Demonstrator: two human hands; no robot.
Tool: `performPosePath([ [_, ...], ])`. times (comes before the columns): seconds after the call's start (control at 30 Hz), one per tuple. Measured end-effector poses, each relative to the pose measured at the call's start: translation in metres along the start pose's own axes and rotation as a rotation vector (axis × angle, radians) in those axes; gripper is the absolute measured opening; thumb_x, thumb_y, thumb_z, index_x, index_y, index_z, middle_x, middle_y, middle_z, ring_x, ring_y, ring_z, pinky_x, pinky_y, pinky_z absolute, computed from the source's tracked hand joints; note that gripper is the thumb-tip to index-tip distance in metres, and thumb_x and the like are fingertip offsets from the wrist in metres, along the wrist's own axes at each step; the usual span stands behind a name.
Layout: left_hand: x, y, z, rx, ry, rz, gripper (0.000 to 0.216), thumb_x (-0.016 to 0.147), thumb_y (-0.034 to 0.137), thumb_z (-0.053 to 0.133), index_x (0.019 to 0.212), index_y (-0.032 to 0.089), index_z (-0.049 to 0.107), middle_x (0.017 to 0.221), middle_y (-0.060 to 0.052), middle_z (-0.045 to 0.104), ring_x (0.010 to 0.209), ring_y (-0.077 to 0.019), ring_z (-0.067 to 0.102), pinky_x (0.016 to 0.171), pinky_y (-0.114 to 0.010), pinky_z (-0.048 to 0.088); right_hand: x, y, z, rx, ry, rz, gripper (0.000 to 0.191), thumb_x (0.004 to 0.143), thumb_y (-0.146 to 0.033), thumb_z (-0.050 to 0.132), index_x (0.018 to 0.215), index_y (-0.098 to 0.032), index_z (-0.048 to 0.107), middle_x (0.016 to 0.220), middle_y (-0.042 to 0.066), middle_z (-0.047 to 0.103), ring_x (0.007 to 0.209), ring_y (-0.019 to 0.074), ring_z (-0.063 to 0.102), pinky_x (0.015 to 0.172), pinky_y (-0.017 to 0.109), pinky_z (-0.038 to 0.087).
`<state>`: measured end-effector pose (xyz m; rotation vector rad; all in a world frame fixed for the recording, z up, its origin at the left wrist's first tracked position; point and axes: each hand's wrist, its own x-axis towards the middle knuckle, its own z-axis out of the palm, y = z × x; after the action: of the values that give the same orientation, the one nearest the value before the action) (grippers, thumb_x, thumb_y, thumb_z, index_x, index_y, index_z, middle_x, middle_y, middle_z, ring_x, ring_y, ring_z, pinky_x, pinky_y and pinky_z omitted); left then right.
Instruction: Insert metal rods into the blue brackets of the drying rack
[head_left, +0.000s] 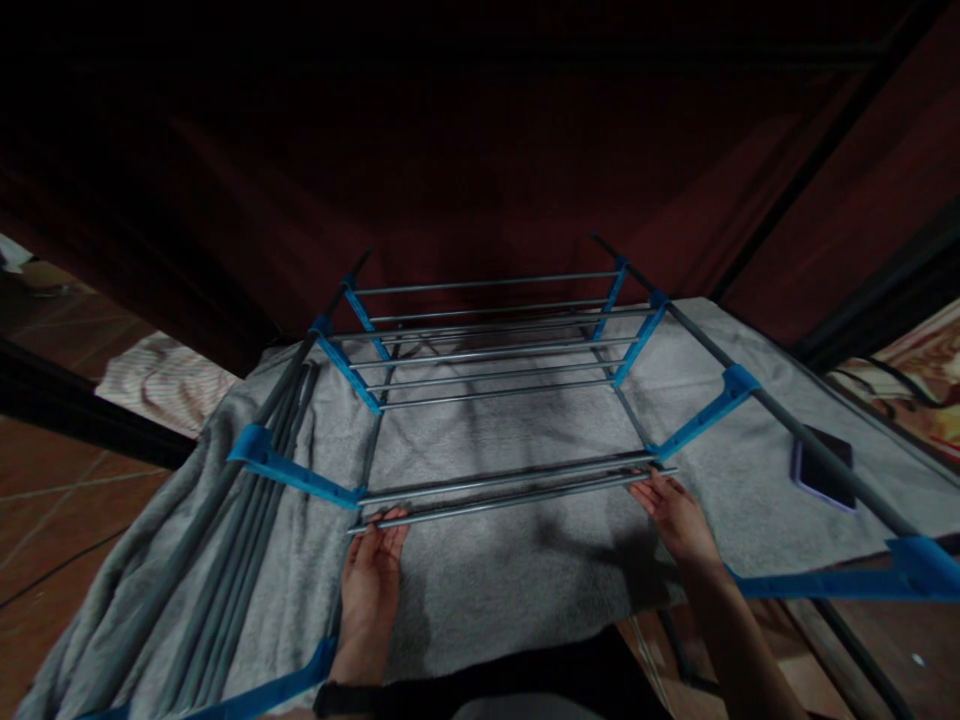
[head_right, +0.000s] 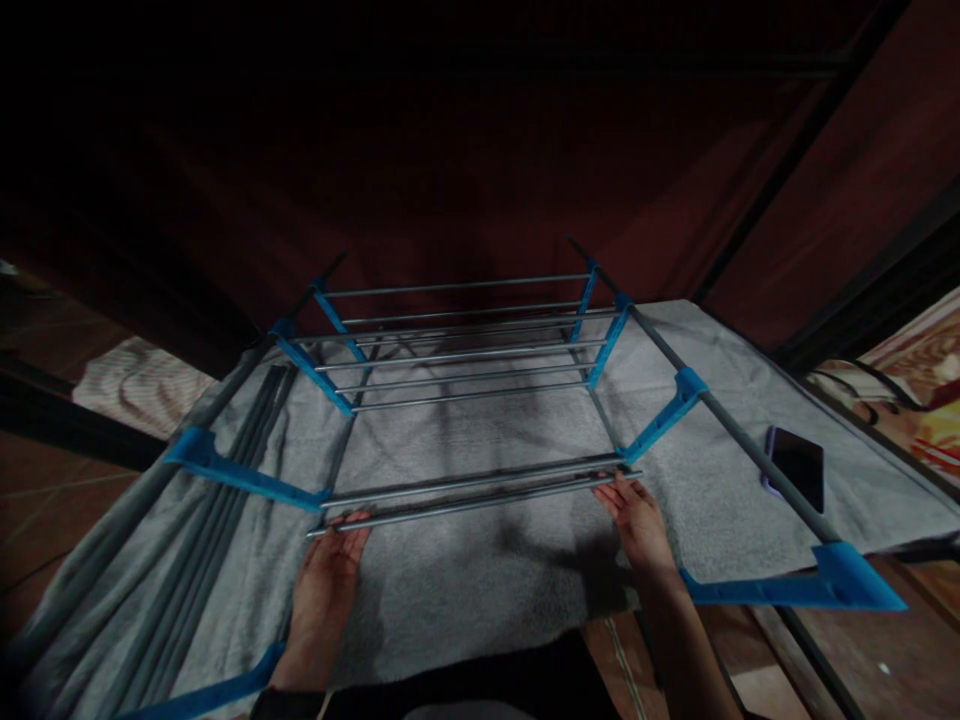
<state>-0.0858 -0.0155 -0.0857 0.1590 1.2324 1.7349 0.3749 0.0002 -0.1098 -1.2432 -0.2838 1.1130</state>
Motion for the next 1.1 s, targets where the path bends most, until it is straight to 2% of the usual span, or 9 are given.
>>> performPosePath([
  [0.13, -0.002, 0.001, 0.002, -0.006, -0.007, 0.000, 0.009, 0.088, 0.014, 0.065, 0.087, 0.018, 0.073, 0.095, -0.004, 0.079, 0.100, -0.0181, 0.075, 0.112, -0.040, 0.052, -0.001, -0.001, 0.003, -0.019, 0.024, 0.026, 0.019, 0.073, -0.036, 0.081, 0.085, -0.026, 0.071, 0.090, 0.002, 0.077, 0.084, 0.0214, 0.073, 0.096, 0.045, 0.061],
  [0.27, -0.005, 0.004, 0.005, 0.016, -0.002, -0.008, 0.009, 0.090, 0.014, 0.065, 0.087, 0.018, 0.073, 0.096, -0.005, 0.079, 0.100, -0.0180, 0.075, 0.111, -0.040, 0.052, -0.003, 0.000, 0.004, -0.032, 0.036, 0.000, 0.019, 0.069, -0.033, 0.082, 0.083, -0.027, 0.070, 0.087, 0.003, 0.076, 0.084, 0.0235, 0.072, 0.100, 0.048, 0.058],
  [0.4, -0.007, 0.004, 0.007, 0.025, 0.033, -0.014, 0.012, 0.092, 0.013, 0.062, 0.085, 0.019, 0.071, 0.097, -0.004, 0.078, 0.102, -0.0171, 0.075, 0.112, -0.038, 0.052, -0.003, 0.003, 0.002, -0.038, 0.052, -0.001, 0.019, 0.069, -0.033, 0.083, 0.078, -0.027, 0.067, 0.076, 0.002, 0.071, 0.074, 0.0202, 0.071, 0.098, 0.045, 0.059],
  [0.53, -0.005, 0.004, 0.007, 0.037, 0.036, -0.023, 0.012, 0.093, 0.014, 0.062, 0.085, 0.020, 0.070, 0.099, -0.003, 0.079, 0.103, -0.0173, 0.074, 0.112, -0.039, 0.052, -0.002, 0.005, 0.002, -0.013, 0.042, -0.001, 0.025, 0.071, -0.040, 0.086, 0.075, -0.027, 0.065, 0.071, -0.001, 0.069, 0.071, 0.0171, 0.070, 0.092, 0.039, 0.063],
  [0.73, -0.002, 0.005, 0.007, 0.071, 0.028, -0.031, 0.010, 0.088, 0.015, 0.064, 0.084, 0.020, 0.072, 0.093, -0.002, 0.079, 0.101, -0.0178, 0.074, 0.112, -0.040, 0.052, -0.005, 0.005, 0.009, 0.032, 0.016, -0.038, 0.041, 0.060, -0.044, 0.096, 0.076, -0.025, 0.062, 0.074, -0.004, 0.072, 0.070, 0.0148, 0.072, 0.079, 0.031, 0.066],
  [0.9, 0.000, 0.007, 0.007, 0.096, 0.009, -0.040, 0.012, 0.085, 0.015, 0.066, 0.085, 0.022, 0.075, 0.094, -0.001, 0.079, 0.107, -0.0184, 0.073, 0.114, -0.036, 0.051, -0.006, 0.001, 0.014, 0.037, 0.003, -0.028, 0.041, 0.057, -0.044, 0.095, 0.076, -0.025, 0.065, 0.080, 0.000, 0.077, 0.073, 0.0156, 0.075, 0.075, 0.028, 0.065],
  [1.1, -0.004, 0.010, 0.012, 0.144, 0.008, -0.036, 0.012, 0.088, 0.019, 0.064, 0.086, 0.024, 0.075, 0.093, 0.000, 0.078, 0.114, -0.0194, 0.071, 0.117, -0.036, 0.048, -0.005, 0.001, 0.015, 0.049, 0.010, -0.032, 0.040, 0.057, -0.043, 0.096, 0.077, -0.025, 0.066, 0.079, -0.001, 0.076, 0.071, 0.0155, 0.075, 0.073, 0.028, 0.066],
])
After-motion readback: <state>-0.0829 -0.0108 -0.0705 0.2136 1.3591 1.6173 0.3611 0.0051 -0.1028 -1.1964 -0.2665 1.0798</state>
